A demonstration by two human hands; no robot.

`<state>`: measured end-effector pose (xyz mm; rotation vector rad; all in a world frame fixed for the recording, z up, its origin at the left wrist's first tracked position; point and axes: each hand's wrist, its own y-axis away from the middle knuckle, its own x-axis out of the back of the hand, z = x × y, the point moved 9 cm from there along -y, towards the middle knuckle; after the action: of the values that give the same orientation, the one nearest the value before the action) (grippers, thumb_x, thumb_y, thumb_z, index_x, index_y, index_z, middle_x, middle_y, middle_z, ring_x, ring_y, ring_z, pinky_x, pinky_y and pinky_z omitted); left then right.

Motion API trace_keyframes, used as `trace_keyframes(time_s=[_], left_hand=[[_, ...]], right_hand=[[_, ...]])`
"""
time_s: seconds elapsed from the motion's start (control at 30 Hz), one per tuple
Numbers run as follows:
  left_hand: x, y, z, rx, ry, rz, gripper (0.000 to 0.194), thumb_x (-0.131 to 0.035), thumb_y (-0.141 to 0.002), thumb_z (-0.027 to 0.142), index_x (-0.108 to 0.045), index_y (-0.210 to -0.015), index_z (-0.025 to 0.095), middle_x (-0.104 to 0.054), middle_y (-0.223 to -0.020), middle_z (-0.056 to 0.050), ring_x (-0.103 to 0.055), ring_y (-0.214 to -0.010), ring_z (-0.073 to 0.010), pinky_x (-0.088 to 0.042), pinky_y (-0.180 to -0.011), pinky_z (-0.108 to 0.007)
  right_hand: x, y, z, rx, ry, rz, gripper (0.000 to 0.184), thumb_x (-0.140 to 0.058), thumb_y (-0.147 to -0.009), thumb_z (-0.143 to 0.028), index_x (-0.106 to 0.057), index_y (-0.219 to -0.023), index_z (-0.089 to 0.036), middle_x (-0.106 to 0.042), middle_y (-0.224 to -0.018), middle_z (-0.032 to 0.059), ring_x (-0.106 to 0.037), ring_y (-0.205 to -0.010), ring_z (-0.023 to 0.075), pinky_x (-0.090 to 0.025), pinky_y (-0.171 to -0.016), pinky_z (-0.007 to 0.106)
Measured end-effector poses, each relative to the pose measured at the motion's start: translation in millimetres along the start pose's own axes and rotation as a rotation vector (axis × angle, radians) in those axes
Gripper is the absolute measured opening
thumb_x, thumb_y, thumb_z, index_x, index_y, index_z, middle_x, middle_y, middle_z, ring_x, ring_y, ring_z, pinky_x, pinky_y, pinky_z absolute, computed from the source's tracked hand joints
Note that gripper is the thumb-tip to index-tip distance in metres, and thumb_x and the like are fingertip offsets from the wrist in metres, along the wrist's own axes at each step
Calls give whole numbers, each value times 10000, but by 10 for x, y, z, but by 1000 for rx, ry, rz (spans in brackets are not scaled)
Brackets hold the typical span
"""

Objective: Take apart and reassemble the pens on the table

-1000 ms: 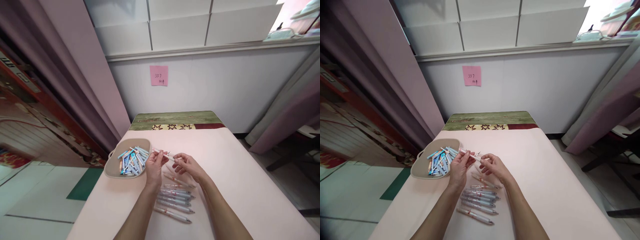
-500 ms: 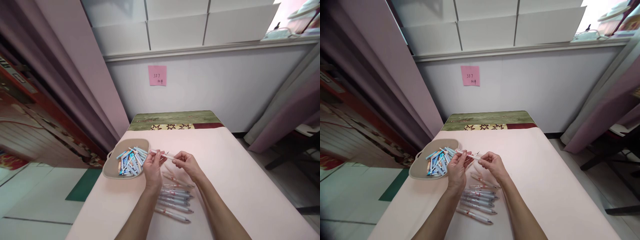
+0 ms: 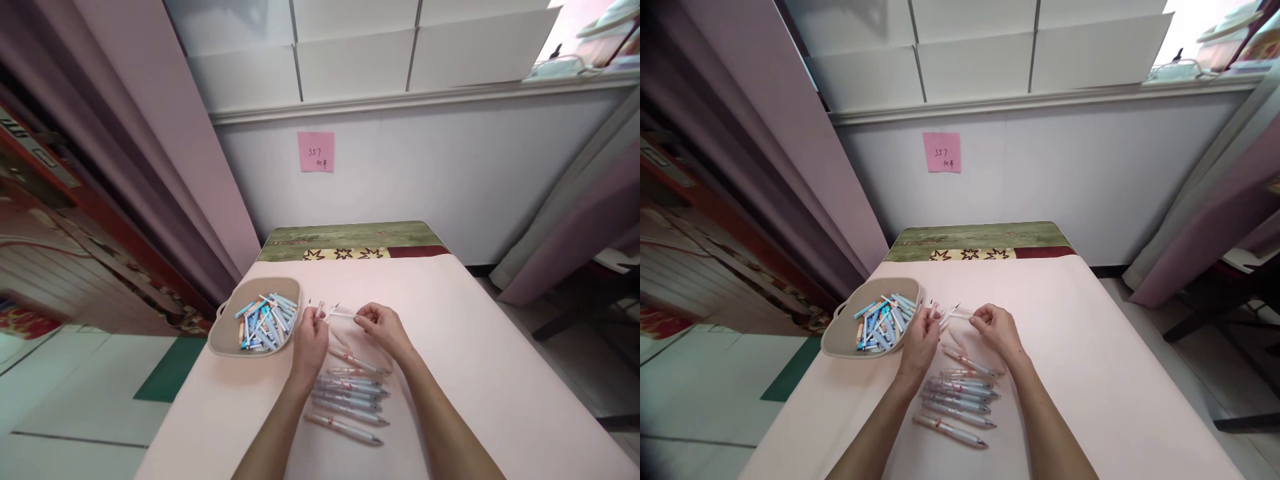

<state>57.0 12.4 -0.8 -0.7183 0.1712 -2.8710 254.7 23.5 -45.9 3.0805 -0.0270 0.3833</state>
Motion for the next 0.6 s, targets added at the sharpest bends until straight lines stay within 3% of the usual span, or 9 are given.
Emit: trace_keyframes(time_s=[0.1, 0.2, 0.27, 0.33, 0.4, 0.47, 0.6], left_hand=[[-138, 27, 70, -106, -147, -133, 216, -539, -808, 268, -611, -1001, 201, -540, -594, 46, -495, -536, -135, -344, -546, -238], [-214, 75, 183, -223, -361, -212, 212, -467, -872, 303, -641, -786, 217, -581, -604, 10, -528, -589, -150, -306, -565, -251], [-201, 90, 194, -228, -507, -212, 311, -417, -903, 317, -633, -703, 219, -628, -635, -19, -567, -632, -170, -304, -578, -263], [-150, 82, 139, -163, -640, -182, 329, -404, -910, 332, -653, -728, 219, -669, -670, -50, -607, -665, -202, -320, -586, -276], [-107, 65, 70, -86, -751, -156, 335, -399, -909, 341, -673, -769, 207, -699, -718, -91, -641, -704, -241, -348, -592, -295], [-92, 45, 25, -30, -828, -139, 328, -401, -905, 337, -678, -818, 185, -713, -760, -127, -662, -737, -277, -380, -600, -317], [-105, 16, 47, -17, -907, -107, 276, -454, -880, 311, -620, -1008, 130, -714, -809, -152, -677, -776, -310, -428, -609, -343]], right_hand=[[-111, 44, -118, 26, -130, -89, 247, -679, -715, -404, -656, -792, -170, -584, -613, -19, -500, -545, 108, -381, -516, 219], [-106, 46, -169, 35, -249, -129, 277, -698, -700, -412, -663, -814, -162, -573, -608, -22, -490, -544, 102, -389, -521, 218], [83, -2, -84, 8, -262, 8, 291, -697, -688, -423, -659, -806, -159, -565, -594, -25, -496, -537, 104, -401, -522, 222], [311, -41, 55, -31, -256, 191, 305, -645, -718, -450, -637, -826, -165, -573, -614, -21, -520, -546, 112, -423, -531, 229], [414, -60, 170, -54, -242, 294, 310, -590, -748, -464, -607, -860, -175, -592, -651, -13, -555, -572, 126, -441, -541, 237], [340, -70, 213, -56, -213, 287, 291, -601, -730, -448, -593, -847, -181, -602, -646, -9, -583, -585, 144, -446, -540, 245], [-4, -12, 89, -6, -106, 174, 221, -687, -662, -387, -629, -762, -199, -653, -675, 1, -606, -614, 161, -449, -593, 266]])
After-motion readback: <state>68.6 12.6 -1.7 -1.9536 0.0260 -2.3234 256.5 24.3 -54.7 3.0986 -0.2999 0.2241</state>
